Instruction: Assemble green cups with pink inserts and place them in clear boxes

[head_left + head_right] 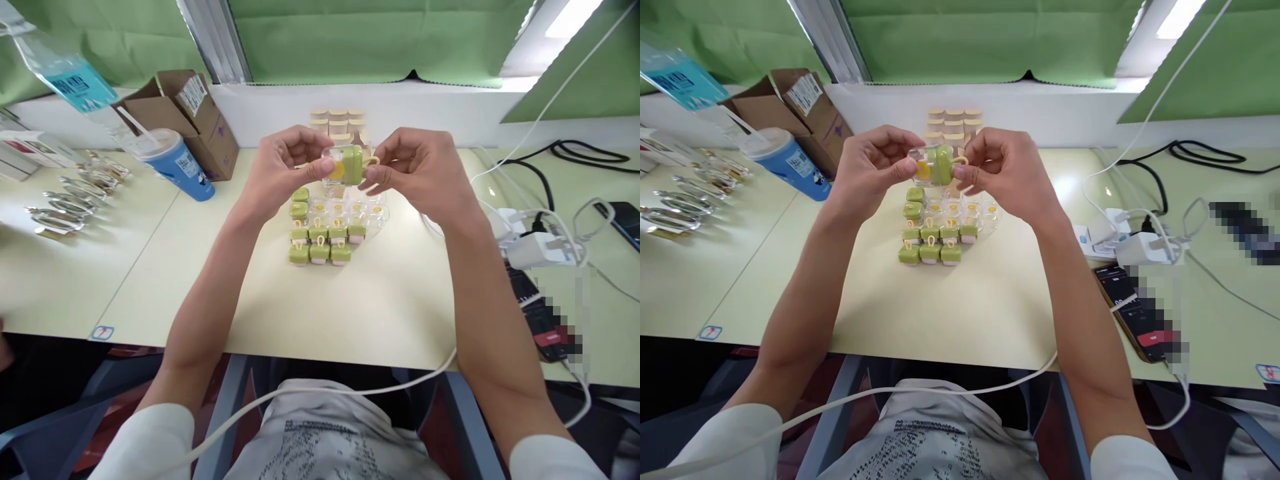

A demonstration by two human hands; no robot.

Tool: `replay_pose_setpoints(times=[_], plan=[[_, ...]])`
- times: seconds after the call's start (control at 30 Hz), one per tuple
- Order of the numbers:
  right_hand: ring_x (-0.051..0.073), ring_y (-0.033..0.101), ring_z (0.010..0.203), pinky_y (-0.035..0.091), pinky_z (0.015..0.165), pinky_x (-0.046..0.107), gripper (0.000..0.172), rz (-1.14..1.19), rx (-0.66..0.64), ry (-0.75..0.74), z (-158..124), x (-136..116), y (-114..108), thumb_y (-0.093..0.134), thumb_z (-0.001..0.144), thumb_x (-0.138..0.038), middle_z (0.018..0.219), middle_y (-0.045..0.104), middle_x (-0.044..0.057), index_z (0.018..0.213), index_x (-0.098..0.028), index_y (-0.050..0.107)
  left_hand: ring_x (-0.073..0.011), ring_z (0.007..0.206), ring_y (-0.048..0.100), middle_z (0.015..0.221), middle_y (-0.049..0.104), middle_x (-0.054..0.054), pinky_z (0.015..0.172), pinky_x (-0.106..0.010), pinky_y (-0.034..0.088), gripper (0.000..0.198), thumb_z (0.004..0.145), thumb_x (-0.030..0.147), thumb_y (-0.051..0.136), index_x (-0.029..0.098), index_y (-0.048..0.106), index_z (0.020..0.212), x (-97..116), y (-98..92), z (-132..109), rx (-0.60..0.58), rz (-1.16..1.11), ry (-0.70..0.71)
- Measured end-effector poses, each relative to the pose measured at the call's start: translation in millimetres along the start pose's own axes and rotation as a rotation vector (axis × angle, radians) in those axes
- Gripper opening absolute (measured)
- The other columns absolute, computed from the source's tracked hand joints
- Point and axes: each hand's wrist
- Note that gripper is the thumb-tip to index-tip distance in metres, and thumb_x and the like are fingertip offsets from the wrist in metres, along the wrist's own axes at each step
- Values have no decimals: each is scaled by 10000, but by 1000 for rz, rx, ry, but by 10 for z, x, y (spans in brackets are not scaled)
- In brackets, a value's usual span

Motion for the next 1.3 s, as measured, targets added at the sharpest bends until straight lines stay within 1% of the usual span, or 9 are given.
replay_pose_setpoints(times=[0.1, 0.23, 0.37, 0.47, 0.6, 0.8, 0.97, 1.17, 1.3], plan=[[225, 792, 752, 715, 654, 398, 463, -46, -54, 11, -5, -31, 11, 967, 894, -656, 795, 785, 28, 854, -254, 741, -308, 1168, 841, 1098, 818, -54, 969, -453, 725, 676, 802, 835, 926, 265, 780, 1134, -37, 8, 9, 0, 18, 4], [191, 765, 712, 689, 615, 347, 501, -41, -129, -6, -12, -48, 27, 888, 943, -721, 782, 786, 22, 875, -253, 725, -286, 1123, 849, 1092, 833, -43, 947, -435, 736, 637, 773, 790, 972, 272, 796, 1100, -42, 40, 8, 10, 19, 7], [186, 765, 686, 711, 639, 350, 445, -22, -92, -10, 0, -7, 67, 897, 981, -630, 754, 765, 15, 861, -249, 701, -306, 1145, 849, 1057, 824, -44, 932, -455, 737, 530, 820, 685, 991, 252, 798, 1058, 6, 75, 9, 30, 57, -1], [176, 749, 646, 710, 611, 339, 432, 4, -61, 0, 23, 32, 117, 923, 973, -582, 726, 748, 3, 844, -251, 677, -338, 1172, 839, 1022, 818, -61, 973, -487, 730, 557, 758, 650, 1046, 225, 796, 1018, 42, 73, 13, 54, 65, -2], [159, 729, 631, 699, 576, 318, 477, -8, -49, -12, 33, 33, 179, 887, 986, -639, 734, 744, -6, 825, -255, 655, -339, 1124, 835, 1003, 826, -70, 976, -500, 729, 604, 697, 662, 1074, 209, 796, 984, 62, 26, 19, 44, 11, -39], [176, 755, 680, 726, 625, 354, 507, 8, -71, 3, 13, 59, 284, 822, 1009, -711, 740, 713, -9, 845, -265, 644, -351, 1174, 823, 995, 824, -63, 1011, -505, 724, 542, 672, 561, 1109, 208, 789, 930, 27, -71, -8, 8, 4, -69], [204, 782, 736, 752, 675, 402, 508, 8, -73, 36, 55, 186, 332, 840, 983, -722, 791, 716, -2, 840, -287, 621, -352, 1211, 813, 1059, 823, -66, 1083, -538, 700, 467, 736, 494, 1085, 214, 776, 947, -21, -101, -6, -24, 88, -74], [274, 856, 957, 778, 773, 456, 624, 84, 4, 71, 95, 226, 289, 915, 828, -840, 1007, 827, 18, 1071, -324, 660, -321, 1261, 798, 1116, 788, -50, 1145, -511, 658, 435, 789, 359, 1065, 214, 709, 993, -138, -65, 112, 12, 88, -58], [266, 847, 979, 791, 895, 525, 664, 97, 45, 47, 65, 234, 310, 1041, 725, -742, 1070, 839, 1, 1080, -342, 649, -285, 1215, 808, 1123, 790, -31, 1100, -470, 673, 428, 800, 354, 1054, 216, 703, 1005, -260, 1, 136, 8, 59, -78]])
Point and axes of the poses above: each hand's wrist, its own z-axis towards the middle knuckle, its own y-axis out of the palm, x = y × z
